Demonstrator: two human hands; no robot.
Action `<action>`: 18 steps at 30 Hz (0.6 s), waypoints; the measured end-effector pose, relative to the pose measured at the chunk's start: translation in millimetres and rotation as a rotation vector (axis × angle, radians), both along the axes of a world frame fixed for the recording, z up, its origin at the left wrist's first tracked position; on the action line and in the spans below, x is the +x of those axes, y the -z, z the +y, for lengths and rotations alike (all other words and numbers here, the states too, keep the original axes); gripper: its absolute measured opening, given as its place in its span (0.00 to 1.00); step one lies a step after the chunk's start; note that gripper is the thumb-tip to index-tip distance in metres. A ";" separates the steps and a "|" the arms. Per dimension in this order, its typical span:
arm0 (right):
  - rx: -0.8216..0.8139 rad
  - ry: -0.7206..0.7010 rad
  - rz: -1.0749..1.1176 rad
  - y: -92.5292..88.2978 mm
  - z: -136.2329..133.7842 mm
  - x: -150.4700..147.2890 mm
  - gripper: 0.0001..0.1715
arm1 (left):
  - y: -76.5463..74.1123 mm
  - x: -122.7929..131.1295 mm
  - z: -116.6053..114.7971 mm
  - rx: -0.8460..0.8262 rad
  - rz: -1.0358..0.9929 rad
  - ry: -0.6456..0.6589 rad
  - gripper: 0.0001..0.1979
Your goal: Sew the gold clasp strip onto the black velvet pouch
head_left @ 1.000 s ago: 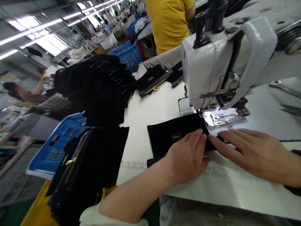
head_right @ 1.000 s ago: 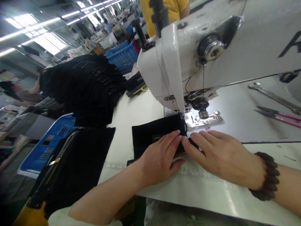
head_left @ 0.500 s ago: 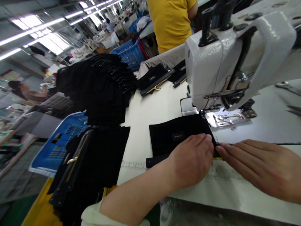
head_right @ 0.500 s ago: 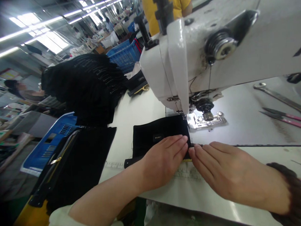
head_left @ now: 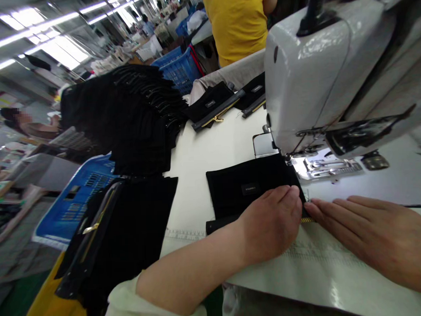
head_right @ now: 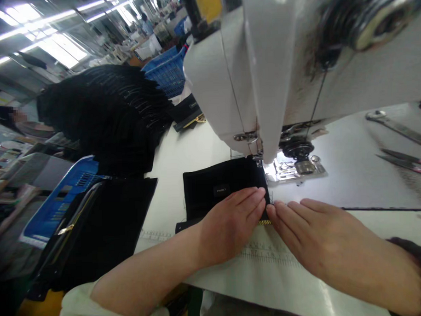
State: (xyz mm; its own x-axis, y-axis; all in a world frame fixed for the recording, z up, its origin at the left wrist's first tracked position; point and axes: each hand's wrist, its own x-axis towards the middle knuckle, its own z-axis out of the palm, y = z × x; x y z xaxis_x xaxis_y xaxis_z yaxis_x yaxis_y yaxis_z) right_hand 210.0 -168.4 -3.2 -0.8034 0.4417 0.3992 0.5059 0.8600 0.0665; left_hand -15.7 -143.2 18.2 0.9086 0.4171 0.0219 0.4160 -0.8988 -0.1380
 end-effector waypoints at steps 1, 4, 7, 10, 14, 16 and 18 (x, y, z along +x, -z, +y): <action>-0.001 0.009 0.015 1.8 0.9 -0.8 0.30 | 0.2 0.1 1.8 -0.001 0.005 0.004 0.20; 0.036 0.030 0.040 6.3 5.3 -3.7 0.29 | 0.2 0.8 7.1 0.007 0.016 0.003 0.19; 0.088 0.047 0.019 6.7 11.9 -5.2 0.28 | -0.4 1.6 11.9 0.031 0.041 0.007 0.19; 0.154 0.054 -0.004 4.0 19.1 -5.0 0.26 | -1.5 1.9 16.7 0.057 0.059 0.008 0.18; 0.188 0.091 -0.020 2.6 26.0 -7.2 0.25 | -2.3 1.9 23.7 0.076 0.088 -0.006 0.19; 0.146 0.162 0.017 2.9 28.9 -10.2 0.26 | -1.9 1.9 27.3 0.085 0.103 -0.008 0.19; 0.067 0.221 0.047 1.9 32.5 -12.8 0.28 | -1.4 2.0 30.9 0.097 0.114 -0.011 0.18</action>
